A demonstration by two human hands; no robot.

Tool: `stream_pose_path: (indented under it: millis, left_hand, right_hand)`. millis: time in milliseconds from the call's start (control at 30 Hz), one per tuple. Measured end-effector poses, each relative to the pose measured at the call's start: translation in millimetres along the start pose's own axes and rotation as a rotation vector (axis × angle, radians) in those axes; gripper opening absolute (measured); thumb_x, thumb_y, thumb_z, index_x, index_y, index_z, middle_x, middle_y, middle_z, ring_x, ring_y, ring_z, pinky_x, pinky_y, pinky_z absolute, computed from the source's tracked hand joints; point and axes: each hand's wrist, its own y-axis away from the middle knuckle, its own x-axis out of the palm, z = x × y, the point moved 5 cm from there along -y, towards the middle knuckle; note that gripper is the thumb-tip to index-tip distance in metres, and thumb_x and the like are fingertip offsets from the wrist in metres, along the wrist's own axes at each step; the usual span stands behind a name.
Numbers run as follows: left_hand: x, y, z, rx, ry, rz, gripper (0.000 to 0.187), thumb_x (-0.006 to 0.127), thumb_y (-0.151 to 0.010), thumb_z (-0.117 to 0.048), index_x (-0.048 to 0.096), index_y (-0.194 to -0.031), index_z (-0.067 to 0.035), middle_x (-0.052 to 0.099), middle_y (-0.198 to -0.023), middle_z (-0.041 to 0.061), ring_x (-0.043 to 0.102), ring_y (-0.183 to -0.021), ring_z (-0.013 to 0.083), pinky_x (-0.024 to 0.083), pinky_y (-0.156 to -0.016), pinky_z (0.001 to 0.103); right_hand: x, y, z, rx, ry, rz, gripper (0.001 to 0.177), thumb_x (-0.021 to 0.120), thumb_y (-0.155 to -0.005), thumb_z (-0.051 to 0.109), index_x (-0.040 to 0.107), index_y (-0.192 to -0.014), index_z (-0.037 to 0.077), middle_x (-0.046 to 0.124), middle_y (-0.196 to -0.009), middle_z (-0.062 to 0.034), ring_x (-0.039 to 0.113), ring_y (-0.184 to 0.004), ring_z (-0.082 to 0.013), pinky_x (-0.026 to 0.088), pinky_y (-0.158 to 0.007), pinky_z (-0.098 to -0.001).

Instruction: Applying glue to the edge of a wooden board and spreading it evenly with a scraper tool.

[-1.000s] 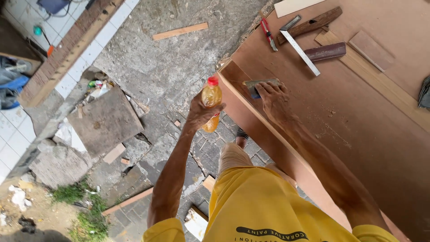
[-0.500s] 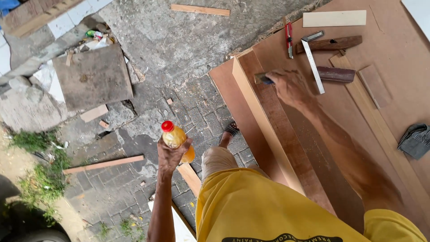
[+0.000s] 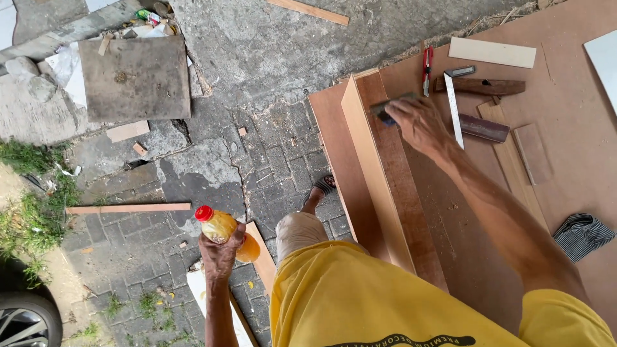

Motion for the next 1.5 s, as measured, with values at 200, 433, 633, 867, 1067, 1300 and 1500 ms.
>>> stream_pose_path:
  millis: [200, 433, 633, 867, 1067, 1300, 1500]
  left_hand:
    - [13, 11, -28, 0.018, -0.010, 0.003, 0.039, 0.094, -0.074, -0.039, 0.074, -0.093, -0.011, 0.076, -0.083, 0.008, 0.069, -0.081, 0.0164, 0.053, -0.090, 0.039]
    - [21, 13, -7, 0.026, -0.018, 0.033, 0.046, 0.095, -0.074, -0.043, 0.071, -0.099, -0.012, 0.075, -0.087, 0.007, 0.069, -0.086, 0.0170, 0.052, -0.095, 0.041]
    - [40, 22, -40, -0.009, 0.025, 0.064, 0.059, 0.093, -0.074, -0.048, 0.068, -0.106, -0.006, 0.074, -0.089, 0.014, 0.069, -0.086, 0.0269, 0.052, -0.098, 0.050]
    - [43, 18, -17, -0.001, 0.039, 0.089, 0.039, 0.096, -0.073, -0.029, 0.072, -0.097, -0.008, 0.077, -0.084, 0.007, 0.070, -0.082, 0.0144, 0.053, -0.085, 0.036]
    - [34, 19, 3, -0.047, -0.032, 0.038, 0.045, 0.097, -0.071, -0.036, 0.071, -0.098, -0.011, 0.077, -0.086, 0.007, 0.070, -0.084, 0.0165, 0.051, -0.091, 0.038]
    - [19, 18, 21, -0.091, -0.063, -0.012, 0.047, 0.095, -0.072, -0.041, 0.072, -0.102, -0.014, 0.076, -0.088, 0.006, 0.071, -0.087, 0.0182, 0.050, -0.092, 0.038]
    - [29, 14, -6, -0.024, -0.057, 0.036, 0.044, 0.097, -0.071, -0.036, 0.072, -0.099, -0.012, 0.076, -0.086, 0.006, 0.071, -0.086, 0.0167, 0.051, -0.089, 0.037]
  right_hand:
    - [30, -27, -7, 0.008, -0.007, 0.057, 0.034, 0.055, -0.103, 0.006, 0.068, -0.132, 0.017, 0.071, -0.134, -0.0050, 0.066, -0.127, -0.0261, 0.047, -0.107, -0.0486]
    - [23, 63, 26, -0.069, -0.093, 0.181, 0.029, 0.056, -0.094, 0.001, 0.073, -0.116, 0.011, 0.075, -0.123, -0.0107, 0.071, -0.114, -0.0335, 0.054, -0.098, -0.0503]
    - [-60, 102, 62, -0.037, -0.100, 0.245, 0.022, 0.060, -0.098, 0.004, 0.075, -0.112, 0.011, 0.078, -0.120, -0.0104, 0.075, -0.110, -0.0299, 0.056, -0.101, -0.0463]
    - [-47, 72, 13, 0.186, -0.476, 0.011, 0.042, 0.054, -0.098, -0.009, 0.066, -0.134, 0.008, 0.073, -0.125, -0.0220, 0.074, -0.085, -0.0346, 0.060, -0.090, -0.0477]
    - [-3, 29, 1, 0.001, -0.231, -0.164, 0.047, 0.056, -0.100, -0.005, 0.060, -0.143, 0.014, 0.065, -0.138, -0.0139, 0.064, -0.126, -0.0336, 0.050, -0.107, -0.0474]
    - [8, 30, -7, -0.036, 0.051, -0.063, 0.039, 0.052, -0.104, 0.002, 0.067, -0.137, 0.016, 0.066, -0.138, -0.0056, 0.061, -0.132, -0.0250, 0.048, -0.109, -0.0506]
    - [15, 14, 11, -0.080, 0.028, 0.024, 0.042, 0.066, -0.088, 0.005, 0.068, -0.129, 0.017, 0.069, -0.131, -0.0041, 0.066, -0.121, -0.0295, 0.047, -0.100, -0.0502]
